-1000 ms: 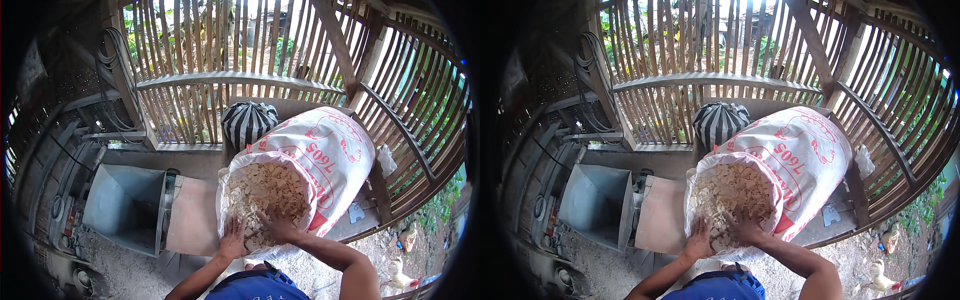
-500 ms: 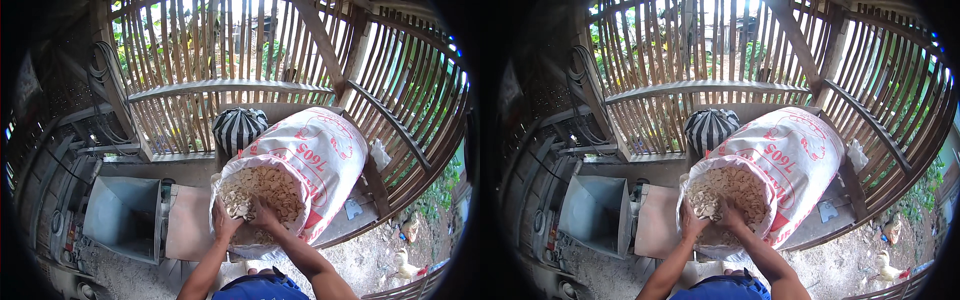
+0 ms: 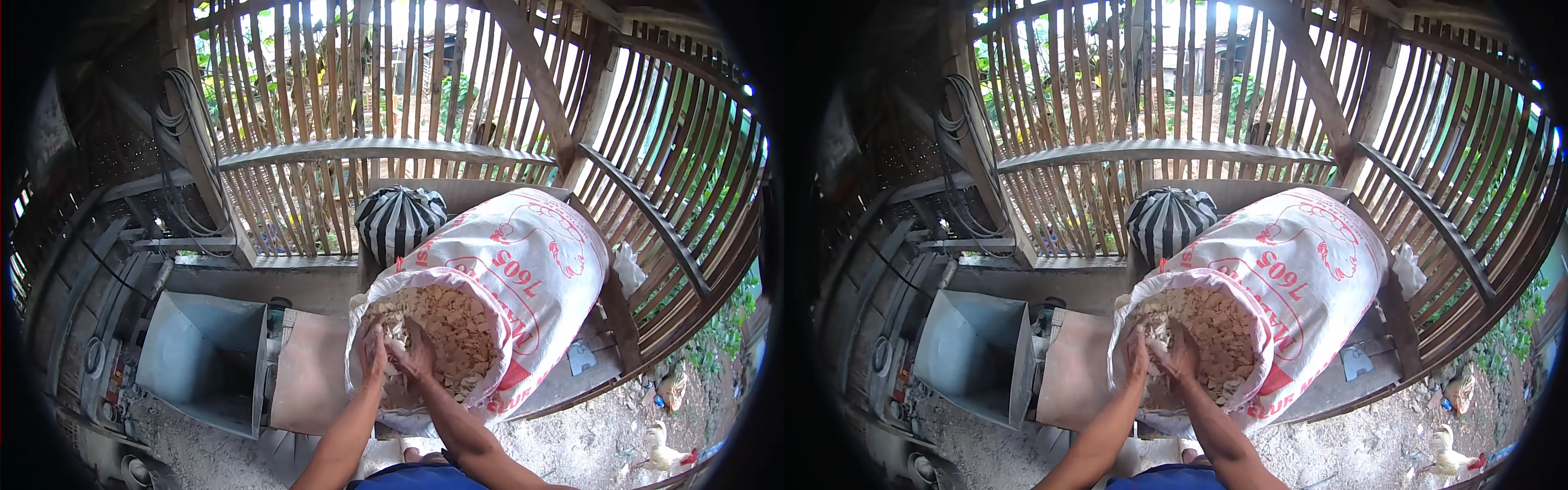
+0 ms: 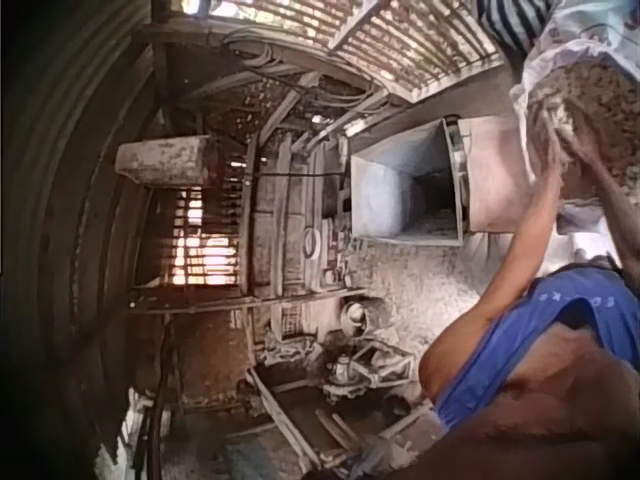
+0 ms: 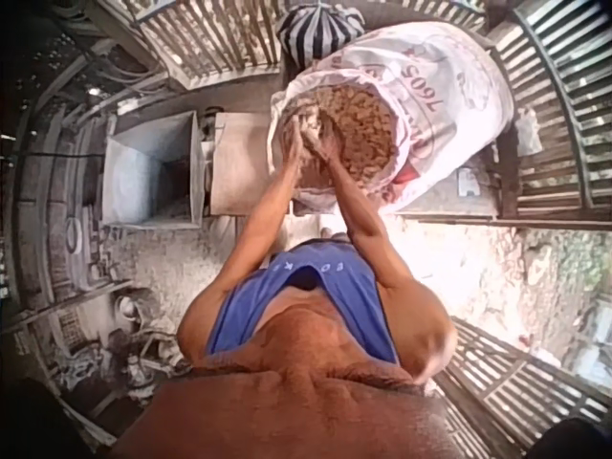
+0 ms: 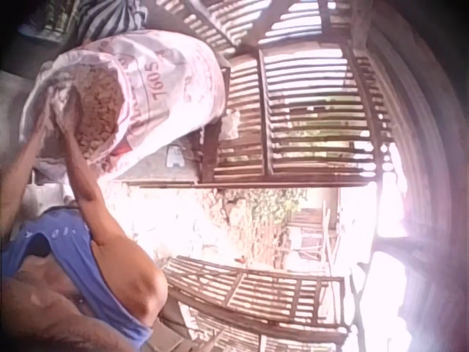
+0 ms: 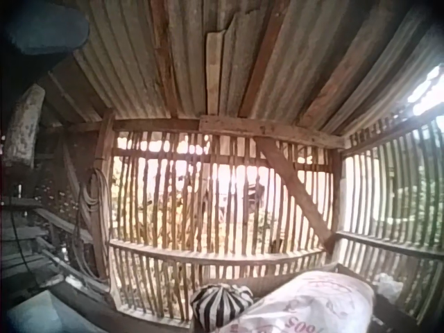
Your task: The person picks up handfuls of dried cassava chips from a large sack and places them into a metal hopper by hand.
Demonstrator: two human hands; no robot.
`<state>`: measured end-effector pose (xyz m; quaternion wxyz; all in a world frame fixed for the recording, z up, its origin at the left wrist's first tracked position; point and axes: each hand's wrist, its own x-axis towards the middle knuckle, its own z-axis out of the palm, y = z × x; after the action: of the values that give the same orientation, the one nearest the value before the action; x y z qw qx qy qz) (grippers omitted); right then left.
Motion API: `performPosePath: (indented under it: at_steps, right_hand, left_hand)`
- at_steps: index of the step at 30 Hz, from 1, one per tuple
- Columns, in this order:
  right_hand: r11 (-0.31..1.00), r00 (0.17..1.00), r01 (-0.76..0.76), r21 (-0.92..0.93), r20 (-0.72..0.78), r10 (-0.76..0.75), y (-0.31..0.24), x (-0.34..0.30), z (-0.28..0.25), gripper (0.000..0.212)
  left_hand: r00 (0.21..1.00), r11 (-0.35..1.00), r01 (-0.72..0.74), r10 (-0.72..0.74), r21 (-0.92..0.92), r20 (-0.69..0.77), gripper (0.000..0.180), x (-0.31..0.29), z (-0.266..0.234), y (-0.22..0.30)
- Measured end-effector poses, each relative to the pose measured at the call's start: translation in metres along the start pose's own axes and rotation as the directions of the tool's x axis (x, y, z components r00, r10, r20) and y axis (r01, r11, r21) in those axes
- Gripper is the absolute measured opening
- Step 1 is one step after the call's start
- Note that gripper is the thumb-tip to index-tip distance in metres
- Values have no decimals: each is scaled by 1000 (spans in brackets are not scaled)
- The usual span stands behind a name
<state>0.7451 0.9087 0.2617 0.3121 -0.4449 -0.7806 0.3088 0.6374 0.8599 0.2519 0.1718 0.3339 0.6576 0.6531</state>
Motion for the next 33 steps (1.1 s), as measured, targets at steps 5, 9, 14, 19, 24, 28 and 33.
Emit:
performPosePath:
  at_steps: [5,9,14,19,24,28,33]
  right_hand:
    - [900,992,-107,424,-13,125,-22,2,8,52]
    - [631,977,-179,755,63,202,-16,10,20,39]
    - [269,940,-278,922,203,276,-12,6,16,22]
    - [202,959,-192,960,140,245,-34,2,-15,18]
    - [204,993,-84,975,64,101,-72,17,-46,35]
    - [272,995,-65,960,84,-56,-161,25,-61,23]
    - [-36,938,-149,988,130,-320,-288,25,-42,30]
  left_hand:
    - [976,974,214,-217,-79,-22,47,-4,-2,-11]
    - [967,917,187,-236,-352,-101,36,-13,11,17]
    - [979,925,35,-108,-379,-174,30,-17,22,33]
    - [983,935,-24,-41,-354,-178,29,-15,29,51]
    - [966,940,-202,145,-275,-213,27,-7,15,123]
    - [913,896,-339,239,-287,-331,24,13,-33,175]
    - [767,826,-530,368,-194,-526,25,26,-128,259]
